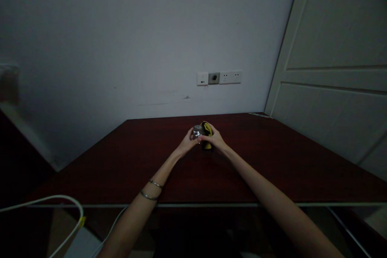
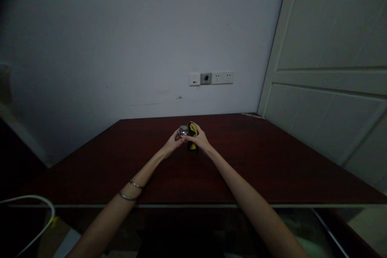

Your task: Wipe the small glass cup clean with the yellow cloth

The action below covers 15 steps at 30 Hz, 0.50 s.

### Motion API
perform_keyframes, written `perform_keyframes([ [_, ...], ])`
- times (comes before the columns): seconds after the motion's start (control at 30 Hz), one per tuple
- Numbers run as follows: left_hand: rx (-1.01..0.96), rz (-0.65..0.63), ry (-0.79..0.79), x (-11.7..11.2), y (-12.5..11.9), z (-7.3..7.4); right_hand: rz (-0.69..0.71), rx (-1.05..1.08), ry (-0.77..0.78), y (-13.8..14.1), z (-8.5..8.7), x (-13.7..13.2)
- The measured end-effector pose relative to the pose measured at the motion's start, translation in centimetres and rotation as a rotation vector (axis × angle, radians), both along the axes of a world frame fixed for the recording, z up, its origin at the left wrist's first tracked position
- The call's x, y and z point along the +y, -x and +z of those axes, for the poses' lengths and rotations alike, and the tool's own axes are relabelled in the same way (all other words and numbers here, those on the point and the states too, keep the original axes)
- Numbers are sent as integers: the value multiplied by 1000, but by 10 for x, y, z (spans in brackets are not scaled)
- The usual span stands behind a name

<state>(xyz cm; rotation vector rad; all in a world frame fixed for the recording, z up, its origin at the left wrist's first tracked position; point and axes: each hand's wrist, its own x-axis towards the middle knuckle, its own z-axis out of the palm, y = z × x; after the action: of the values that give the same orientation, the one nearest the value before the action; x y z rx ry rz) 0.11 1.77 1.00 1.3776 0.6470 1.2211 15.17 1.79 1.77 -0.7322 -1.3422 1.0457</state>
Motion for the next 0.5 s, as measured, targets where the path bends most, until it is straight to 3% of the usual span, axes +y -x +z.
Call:
perform_keyframes([
  [0.23,33,97,-68,5,-3,-4,70,51,151,4,2,-6],
  [0.5,116,145,-134,4,-2,-6,46,-99,46,-5,1,2],
])
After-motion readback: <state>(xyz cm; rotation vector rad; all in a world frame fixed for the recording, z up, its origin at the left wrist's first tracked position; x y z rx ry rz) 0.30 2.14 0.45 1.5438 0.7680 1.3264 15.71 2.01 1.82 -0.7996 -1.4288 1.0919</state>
